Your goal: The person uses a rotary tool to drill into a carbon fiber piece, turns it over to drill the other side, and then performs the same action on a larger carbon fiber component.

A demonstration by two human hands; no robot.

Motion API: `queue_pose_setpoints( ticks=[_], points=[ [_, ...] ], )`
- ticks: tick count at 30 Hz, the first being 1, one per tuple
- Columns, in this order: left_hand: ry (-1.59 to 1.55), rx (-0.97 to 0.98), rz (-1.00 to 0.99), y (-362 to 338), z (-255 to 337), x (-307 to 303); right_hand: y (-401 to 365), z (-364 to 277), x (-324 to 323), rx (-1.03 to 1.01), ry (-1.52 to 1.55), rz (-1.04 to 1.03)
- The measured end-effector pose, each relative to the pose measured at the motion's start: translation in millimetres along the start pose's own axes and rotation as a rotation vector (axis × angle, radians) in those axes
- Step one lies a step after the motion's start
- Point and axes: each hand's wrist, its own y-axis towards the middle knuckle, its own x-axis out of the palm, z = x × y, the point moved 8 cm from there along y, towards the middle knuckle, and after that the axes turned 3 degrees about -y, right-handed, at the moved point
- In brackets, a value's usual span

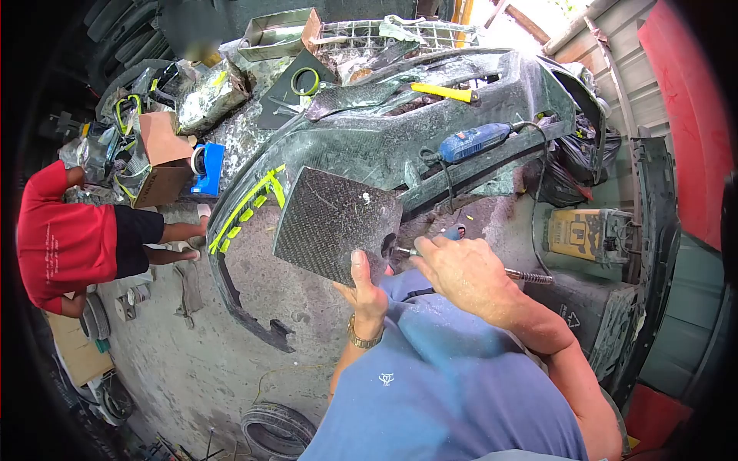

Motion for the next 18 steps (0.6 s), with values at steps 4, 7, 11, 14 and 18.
queue_pose_setpoints(
  ticks=[4,7,11,14,18],
  points=[
    [0.018,-0.048,-0.065,-5.4,2.6,0.6,1.9,3.9,1.3,0.028,-0.016,-0.011],
    [0.029,0.040,-0.140,-3.7,4.0,0.2,0.4,1.6,1.2,0.018,-0.001,-0.005],
    [0.065,0.041,-0.142,-3.2,-0.6,-6.1,3.1,3.3,-0.8,0.054,0.015,-0.013],
    [0.005,0.018,-0.138,-3.5,2.0,-2.5,0.5,-2.7,0.7,0.009,0.024,-0.014],
    [0.037,0.028,-0.129,-3.4,4.2,-3.1,2.5,0.6,2.3,0.047,0.008,-0.027]
  ],
)
